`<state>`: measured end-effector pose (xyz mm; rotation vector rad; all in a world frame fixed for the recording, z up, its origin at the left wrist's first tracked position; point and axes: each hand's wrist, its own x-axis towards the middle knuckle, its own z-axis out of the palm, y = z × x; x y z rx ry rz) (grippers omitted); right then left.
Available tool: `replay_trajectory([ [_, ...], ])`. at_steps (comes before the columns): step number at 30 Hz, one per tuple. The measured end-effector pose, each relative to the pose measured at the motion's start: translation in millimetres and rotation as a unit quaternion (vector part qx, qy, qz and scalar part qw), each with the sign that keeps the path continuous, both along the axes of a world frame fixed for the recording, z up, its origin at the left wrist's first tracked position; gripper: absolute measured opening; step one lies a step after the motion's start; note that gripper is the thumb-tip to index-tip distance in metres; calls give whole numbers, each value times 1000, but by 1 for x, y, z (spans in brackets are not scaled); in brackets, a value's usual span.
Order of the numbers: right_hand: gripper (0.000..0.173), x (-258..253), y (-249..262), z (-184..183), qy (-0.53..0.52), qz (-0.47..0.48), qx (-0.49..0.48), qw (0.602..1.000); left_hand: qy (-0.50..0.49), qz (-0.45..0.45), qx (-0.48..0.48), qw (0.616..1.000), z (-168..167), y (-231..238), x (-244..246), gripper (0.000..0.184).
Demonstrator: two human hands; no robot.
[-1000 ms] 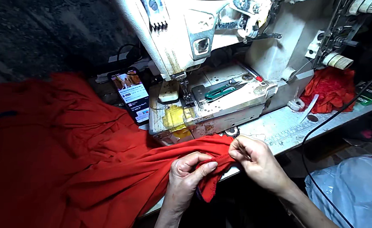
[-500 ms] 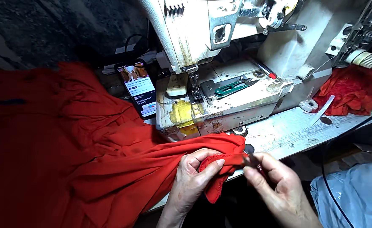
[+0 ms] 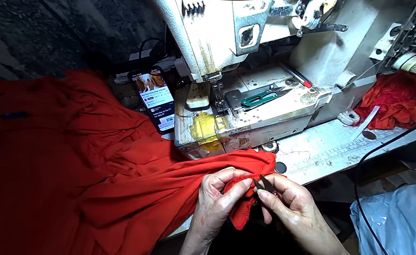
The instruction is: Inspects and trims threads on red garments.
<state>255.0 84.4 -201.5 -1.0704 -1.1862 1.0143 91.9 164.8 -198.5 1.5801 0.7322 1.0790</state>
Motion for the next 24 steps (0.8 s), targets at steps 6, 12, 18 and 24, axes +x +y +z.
replay_trajectory([
  [6, 13, 0, 0, -1, 8, -3, -13, 1000, -3, -1, 0, 1000, 0, 0, 0, 14],
  [12, 13, -1, -1, 2, 4, -11, -25, 1000, 2, -1, -1, 1000, 1, -1, 1, 15],
  [18, 14, -4, 0, 1, 24, -13, -22, 999, 4, -4, 6, 1000, 1, -1, 0, 14],
  [24, 14, -6, 4, -7, 7, -23, 42, 999, 9, -3, 1, 1000, 3, 0, 0, 19],
])
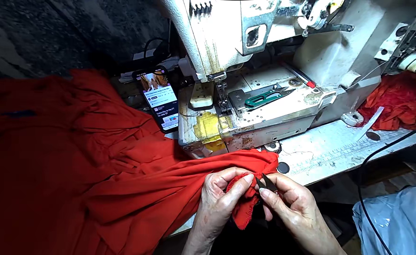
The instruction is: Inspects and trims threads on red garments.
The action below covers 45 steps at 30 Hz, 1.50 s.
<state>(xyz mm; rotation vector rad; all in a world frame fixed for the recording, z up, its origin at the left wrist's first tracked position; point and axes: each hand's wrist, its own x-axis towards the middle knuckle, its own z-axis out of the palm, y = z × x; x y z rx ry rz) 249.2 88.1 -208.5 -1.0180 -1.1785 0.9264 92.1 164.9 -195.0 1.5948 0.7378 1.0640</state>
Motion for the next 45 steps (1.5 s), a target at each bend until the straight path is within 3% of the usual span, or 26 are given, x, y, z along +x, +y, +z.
replay_trajectory([
  [8, 15, 2, 2, -2, 24, 14, 17, 999, -1, 4, -16, 1000, 0, 0, -1, 18],
  [16, 10, 6, 10, 15, 178, 84, -145, 970, -22, 4, -2, 1000, -3, -1, -2, 15],
  [26, 22, 12, 12, 15, 9, 47, -59, 997, -31, -41, 36, 998, -6, 4, -11, 12],
  [33, 24, 8, 26, 10, -135, -63, 23, 989, -46, 31, 27, 998, -7, -3, 1, 8],
  [36, 24, 12, 31, 8, -124, -19, 32, 992, -38, 60, 55, 996, -8, -4, 3, 8],
  [40, 22, 23, 32, 8, -8, 117, 48, 992, -42, 34, 82, 995, -8, -4, 2, 8],
  [45, 23, 16, 30, 15, -60, 47, -8, 997, -12, 44, 132, 990, -13, -4, 0, 4],
])
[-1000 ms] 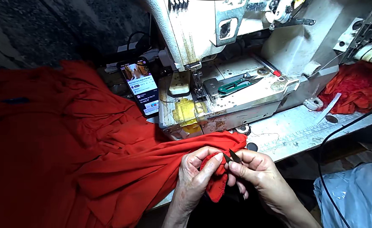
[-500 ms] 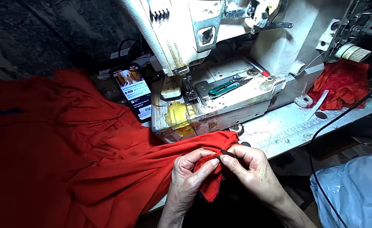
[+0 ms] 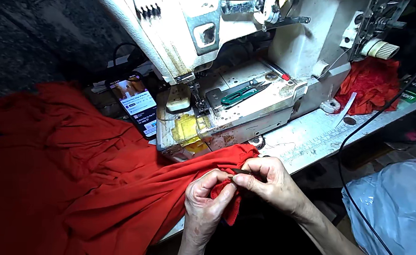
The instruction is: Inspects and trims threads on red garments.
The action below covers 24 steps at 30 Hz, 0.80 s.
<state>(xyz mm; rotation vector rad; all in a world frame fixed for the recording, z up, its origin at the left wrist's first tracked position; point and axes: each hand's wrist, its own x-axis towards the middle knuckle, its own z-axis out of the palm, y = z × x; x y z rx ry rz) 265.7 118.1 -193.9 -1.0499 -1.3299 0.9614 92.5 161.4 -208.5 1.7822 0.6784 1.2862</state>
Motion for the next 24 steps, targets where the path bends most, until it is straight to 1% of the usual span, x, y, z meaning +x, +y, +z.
replay_trajectory([
  [2, 23, -1, -1, -1, 7, 7, -5, 1000, 10, 10, 3, 1000, 0, 0, 0, 5],
  [6, 20, 3, 2, -1, 93, 75, -24, 993, -4, 2, -25, 1000, 4, 1, 3, 5],
  [8, 20, 5, 3, -1, 108, 101, -20, 989, 0, 10, -21, 1000, 4, 0, 4, 5],
  [10, 21, 9, -1, -1, 133, 170, 11, 976, 5, 46, -20, 999, 4, -2, 6, 7],
  [12, 21, 12, -9, 2, 163, 274, 54, 946, 6, 90, -27, 996, 6, -1, 9, 9],
  [13, 22, 12, -12, 4, 161, 280, 61, 944, 9, 95, -33, 995, 7, -2, 9, 9],
  [15, 19, 12, -14, -2, 181, 213, 31, 960, 12, 72, -45, 996, 7, -3, 5, 7],
  [17, 14, 16, -14, -8, 216, 148, 9, 965, 5, 46, -55, 997, 8, -1, 2, 6],
  [18, 12, 15, -17, -9, 222, 119, 5, 968, 3, 37, -62, 997, 8, -2, 0, 6],
  [19, 14, 12, -22, -9, 207, 79, 8, 975, -2, 27, -70, 997, 7, -3, -1, 8],
  [20, 15, 7, -26, -8, 171, 21, 21, 985, -13, 16, -76, 997, 8, -3, -1, 10],
  [21, 16, 0, -29, -8, 110, -49, 46, 992, -21, 7, -78, 997, 8, -1, -2, 12],
  [22, 15, -7, -31, -9, 47, -115, 81, 989, -25, 0, -78, 997, 8, 0, -2, 14],
  [24, 21, -19, -31, -11, -36, -202, 155, 966, -30, -10, -69, 997, 7, 1, -2, 15],
])
